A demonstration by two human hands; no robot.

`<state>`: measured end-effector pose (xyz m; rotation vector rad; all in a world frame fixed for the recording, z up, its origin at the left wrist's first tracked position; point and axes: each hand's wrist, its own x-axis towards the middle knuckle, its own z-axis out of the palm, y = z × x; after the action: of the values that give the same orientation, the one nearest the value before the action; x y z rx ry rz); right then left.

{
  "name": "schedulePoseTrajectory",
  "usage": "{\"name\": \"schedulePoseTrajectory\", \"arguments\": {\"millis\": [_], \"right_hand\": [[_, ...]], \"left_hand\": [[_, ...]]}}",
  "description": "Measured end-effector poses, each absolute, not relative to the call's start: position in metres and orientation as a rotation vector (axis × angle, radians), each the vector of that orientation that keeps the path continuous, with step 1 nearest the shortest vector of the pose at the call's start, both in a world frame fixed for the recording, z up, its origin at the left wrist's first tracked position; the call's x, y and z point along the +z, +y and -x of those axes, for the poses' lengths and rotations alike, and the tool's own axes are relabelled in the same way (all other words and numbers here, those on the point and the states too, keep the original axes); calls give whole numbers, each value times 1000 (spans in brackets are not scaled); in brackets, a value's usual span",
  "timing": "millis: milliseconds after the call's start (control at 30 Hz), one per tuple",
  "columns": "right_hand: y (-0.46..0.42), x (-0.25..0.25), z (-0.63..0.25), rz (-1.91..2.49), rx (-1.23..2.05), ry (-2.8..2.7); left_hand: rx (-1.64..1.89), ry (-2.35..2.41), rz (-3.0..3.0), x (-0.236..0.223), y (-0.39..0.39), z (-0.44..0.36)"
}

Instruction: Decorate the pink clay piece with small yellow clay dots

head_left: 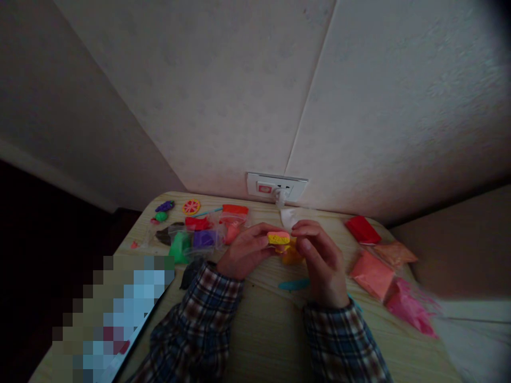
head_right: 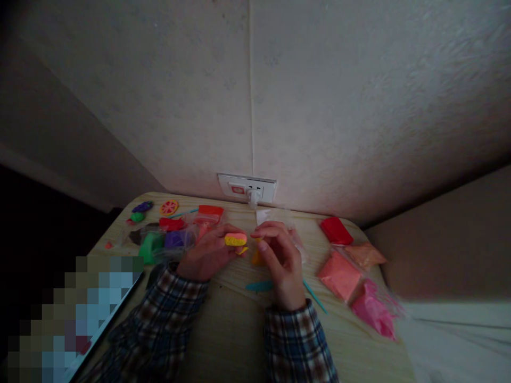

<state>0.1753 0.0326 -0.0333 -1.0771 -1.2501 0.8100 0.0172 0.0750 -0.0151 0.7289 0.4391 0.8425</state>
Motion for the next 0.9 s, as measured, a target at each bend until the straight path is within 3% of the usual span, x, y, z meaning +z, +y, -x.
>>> {"name": "schedulePoseTrajectory", "arguments": {"millis": [900], "right_hand": [[35,-20,-169,1068,759,-1308]], "left_hand": [[848,430,-742,-17,74,-17]]}}
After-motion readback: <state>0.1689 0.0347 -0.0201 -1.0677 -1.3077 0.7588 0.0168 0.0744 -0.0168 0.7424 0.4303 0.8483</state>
